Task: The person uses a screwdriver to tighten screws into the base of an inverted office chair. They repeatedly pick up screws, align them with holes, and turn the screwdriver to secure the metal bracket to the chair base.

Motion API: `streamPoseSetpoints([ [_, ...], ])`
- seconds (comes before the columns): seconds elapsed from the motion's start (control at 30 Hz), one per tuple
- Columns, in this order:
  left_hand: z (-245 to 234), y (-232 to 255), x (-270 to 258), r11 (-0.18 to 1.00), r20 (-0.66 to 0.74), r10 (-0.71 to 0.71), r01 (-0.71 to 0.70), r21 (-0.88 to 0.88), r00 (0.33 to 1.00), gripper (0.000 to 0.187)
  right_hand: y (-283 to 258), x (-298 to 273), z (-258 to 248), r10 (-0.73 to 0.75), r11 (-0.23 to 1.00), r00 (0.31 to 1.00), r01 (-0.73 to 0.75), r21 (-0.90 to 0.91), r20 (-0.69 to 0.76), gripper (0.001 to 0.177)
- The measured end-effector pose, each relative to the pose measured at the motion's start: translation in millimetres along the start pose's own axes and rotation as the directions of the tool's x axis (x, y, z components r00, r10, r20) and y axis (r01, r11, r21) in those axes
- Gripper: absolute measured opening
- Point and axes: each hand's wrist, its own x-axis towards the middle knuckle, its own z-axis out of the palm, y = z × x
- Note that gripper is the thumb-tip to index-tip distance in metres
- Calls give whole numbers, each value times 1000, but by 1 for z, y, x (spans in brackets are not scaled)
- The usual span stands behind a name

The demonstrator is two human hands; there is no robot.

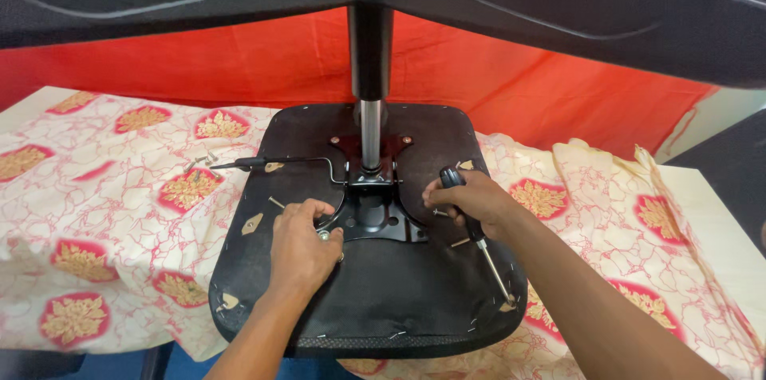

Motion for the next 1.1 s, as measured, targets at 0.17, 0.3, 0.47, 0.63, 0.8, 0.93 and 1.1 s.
streamPoseSetpoints([
  [0.17, -9, 4, -23, 1000, 72, -28, 27, 6, 997, 51, 5, 0, -5, -10, 1000, 997, 11, -10, 75, 11],
  [0.3, -2, 4, -30, 993, 142, -115, 111, 35, 983, 27, 4, -2, -10, -6, 1000, 995, 6, 2, 102, 10],
  [0.47, 1, 0, -34, 976, 96, -196, 204, -73, 976, 14, 0, -11, -21, -75, 997, 986, 69, 41, 151, 10],
  [0.63, -1, 0, -32, 919, 188, -214, 263, -292, 958, 11, -5, -23, -26, -78, 996, 989, 73, 52, 122, 11],
  [0.8, 21, 20, -10, 653, 436, -134, 410, -637, 890, 13, -8, -28, -24, -87, 993, 992, 79, 87, 93, 16],
  [0.93, 44, 38, 7, 560, 562, -145, 536, -632, 814, 16, -5, -32, -17, -190, 982, 981, 189, 27, 29, 14],
  [1.1, 67, 44, 21, 468, 670, -104, 630, -619, 735, 18, -5, -31, 1, -158, 980, 987, 153, -128, -33, 11],
])
